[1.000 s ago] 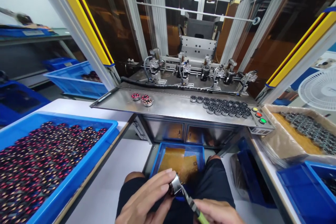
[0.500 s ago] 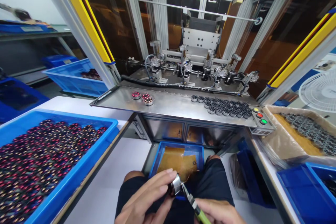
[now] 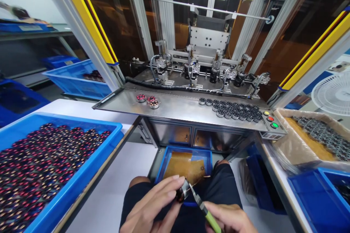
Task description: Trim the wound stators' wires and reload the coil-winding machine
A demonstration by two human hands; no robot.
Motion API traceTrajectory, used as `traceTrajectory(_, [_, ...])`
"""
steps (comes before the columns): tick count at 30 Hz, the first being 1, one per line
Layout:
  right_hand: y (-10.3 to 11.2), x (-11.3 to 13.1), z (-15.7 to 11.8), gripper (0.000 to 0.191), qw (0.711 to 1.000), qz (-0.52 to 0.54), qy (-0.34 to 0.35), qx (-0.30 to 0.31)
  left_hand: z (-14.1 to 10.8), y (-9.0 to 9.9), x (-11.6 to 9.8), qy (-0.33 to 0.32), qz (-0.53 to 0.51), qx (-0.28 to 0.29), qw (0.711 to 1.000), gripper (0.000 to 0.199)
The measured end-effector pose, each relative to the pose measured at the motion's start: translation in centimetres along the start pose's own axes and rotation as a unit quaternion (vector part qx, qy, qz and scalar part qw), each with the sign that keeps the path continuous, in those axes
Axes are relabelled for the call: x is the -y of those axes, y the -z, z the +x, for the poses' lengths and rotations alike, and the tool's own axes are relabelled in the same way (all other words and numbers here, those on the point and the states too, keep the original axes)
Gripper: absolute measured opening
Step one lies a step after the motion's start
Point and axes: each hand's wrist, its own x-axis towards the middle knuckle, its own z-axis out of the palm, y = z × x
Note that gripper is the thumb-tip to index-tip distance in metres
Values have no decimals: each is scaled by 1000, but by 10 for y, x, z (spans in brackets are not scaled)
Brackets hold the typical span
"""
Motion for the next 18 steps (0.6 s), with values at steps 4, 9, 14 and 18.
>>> traceTrajectory(4, [5,-5,-8,88,995,60,-72,-29,-2,0,0,22,27,-2,999,52])
traceTrajectory(9, [12,-18,-18,87,990,105,-84,-40,-19,0,9,37,67,20,997,50])
traceTrajectory(14, [14,-31,-22,92,988,123,-71,-51,-28,0,15,51,113,31,992,51])
traceTrajectory(18, [11,-33,-21,94,988,118,-83,-52,-19,4,12,18,123,3,992,56])
